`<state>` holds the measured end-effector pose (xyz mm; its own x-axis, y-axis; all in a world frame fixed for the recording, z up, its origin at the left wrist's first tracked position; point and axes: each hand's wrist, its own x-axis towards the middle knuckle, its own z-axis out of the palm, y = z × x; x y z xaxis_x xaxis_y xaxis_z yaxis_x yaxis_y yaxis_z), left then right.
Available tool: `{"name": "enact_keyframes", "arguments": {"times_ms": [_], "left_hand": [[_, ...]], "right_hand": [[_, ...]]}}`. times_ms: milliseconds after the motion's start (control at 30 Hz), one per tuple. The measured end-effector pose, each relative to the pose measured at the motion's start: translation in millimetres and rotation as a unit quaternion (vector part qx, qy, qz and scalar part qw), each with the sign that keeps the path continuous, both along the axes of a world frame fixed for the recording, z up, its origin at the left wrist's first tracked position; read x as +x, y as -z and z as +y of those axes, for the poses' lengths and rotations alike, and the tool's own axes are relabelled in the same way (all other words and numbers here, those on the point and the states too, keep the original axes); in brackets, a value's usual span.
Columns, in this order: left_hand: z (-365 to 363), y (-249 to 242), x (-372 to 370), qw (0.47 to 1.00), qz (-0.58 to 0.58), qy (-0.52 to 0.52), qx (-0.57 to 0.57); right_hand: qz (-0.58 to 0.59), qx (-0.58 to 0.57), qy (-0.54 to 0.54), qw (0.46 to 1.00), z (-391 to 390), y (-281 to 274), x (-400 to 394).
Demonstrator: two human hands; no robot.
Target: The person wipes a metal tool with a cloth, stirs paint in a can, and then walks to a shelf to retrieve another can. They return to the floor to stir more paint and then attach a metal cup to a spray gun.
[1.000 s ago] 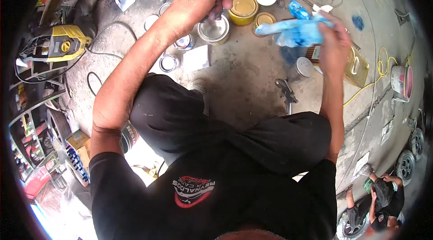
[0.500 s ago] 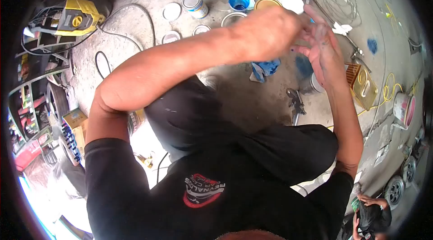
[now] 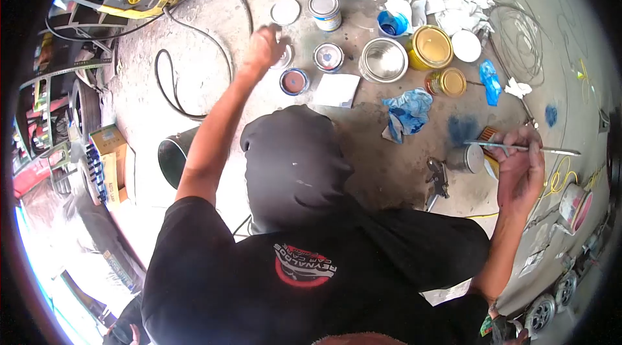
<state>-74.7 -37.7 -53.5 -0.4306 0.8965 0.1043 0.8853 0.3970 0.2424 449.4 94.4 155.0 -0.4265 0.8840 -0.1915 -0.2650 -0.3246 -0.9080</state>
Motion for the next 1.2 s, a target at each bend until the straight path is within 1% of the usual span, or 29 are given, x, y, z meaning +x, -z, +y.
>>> {"name": "enact_keyframes", "arguments": {"times_ms": [33,67,133,167,200,267,300,400,433,467,533,600,633,667,733,800,833,867,933,967,1067,1167,1200], "left_hand": [[-8.3,19.7,2.8,1.0,-0.001,-0.027,-0.01],[-8.6,32.2,7.4,0.994,0.001,-0.077,-0.082],[-7.5,39.4,23.3,0.985,-0.011,-0.133,-0.114],[-2.0,40.4,24.0,0.973,-0.05,-0.146,-0.174],[-1.8,48.9,22.4,0.973,-0.014,-0.133,-0.188],[-2.6,61.8,16.3,0.974,-0.001,-0.125,-0.188],[2.5,45.2,20.6,0.961,-0.074,-0.155,-0.215],[2.3,43.7,4.4,0.979,-0.044,-0.128,-0.15],[4.8,26.6,6.2,0.988,-0.027,-0.103,-0.108],[7.9,9.4,8.4,0.989,-0.106,-0.087,-0.046],[20.8,-66.1,52.6,0.958,-0.265,-0.085,0.065],[29.0,-100.0,94.7,0.934,-0.333,-0.041,0.121],[34.5,-107.8,117.9,0.932,-0.33,-0.003,0.151],[42.5,-93.2,131.4,0.93,-0.291,0.077,0.211],[52.5,-90.6,164.8,0.949,-0.195,0.153,0.195],[58.3,-66.2,182.8,0.933,-0.223,0.193,0.208],[57.3,-54.9,187.1,0.931,-0.246,0.199,0.184],[55.5,-39.1,189.9,0.934,-0.218,0.219,0.18],[56.7,-25.6,194.8,0.935,-0.163,0.261,0.175],[52.8,-19.4,197.0,0.943,-0.12,0.271,0.152],[52.1,-27.2,199.8,0.952,-0.104,0.262,0.118],[55.3,-31.8,205.8,0.962,-0.096,0.222,0.125],[58.0,-30.8,204.8,0.959,-0.092,0.235,0.129]], "right_hand": [[-0.016,0.009,0.001,1.0,-3.5,-2.5,-3.9],[-0.034,0.017,0.004,0.999,-6.5,-4.9,-8.1],[-0.059,0.057,-0.019,0.996,-9.5,-8.4,-18.4],[-0.068,0.066,-0.028,0.995,-10.8,-7.7,-21.6],[-0.076,0.074,-0.038,0.994,-12.0,-6.2,-23.5],[-0.089,0.062,-0.042,0.993,-13.6,-1.1,-22.7],[-0.091,0.06,-0.046,0.993,-13.7,2.1,-21.9],[-0.086,0.062,-0.047,0.993,-10.0,5.8,-20.0],[-0.084,0.063,-0.046,0.993,-7.5,7.9,-17.8],[-0.082,0.063,-0.046,0.994,-5.9,9.8,-15.7],[-0.081,0.058,-0.039,0.994,-3.7,12.2,-11.8],[-0.074,0.062,-0.032,0.995,-0.1,12.5,-10.6],[-0.069,0.065,-0.029,0.995,0.6,12.5,-10.6],[-0.064,0.067,-0.027,0.995,0.2,12.0,-9.8],[-0.053,0.078,-0.03,0.995,-1.4,9.5,-7.2],[-0.042,0.09,-0.032,0.995,-3.4,6.6,-4.8],[-0.041,0.095,-0.032,0.994,-5.2,4.1,-2.3],[-0.043,0.1,-0.031,0.994,-8.5,1.7,2.5],[-0.043,0.095,-0.03,0.994,-11.6,0.8,9.5],[-0.041,0.093,-0.031,0.994,-12.0,1.3,11.2],[-0.032,0.093,-0.032,0.995,-12.3,-0.8,13.0],[-0.029,0.095,-0.027,0.995,-14.2,-3.7,10.1],[-0.029,0.098,-0.029,0.994,-14.0,-4.7,9.8]]}}
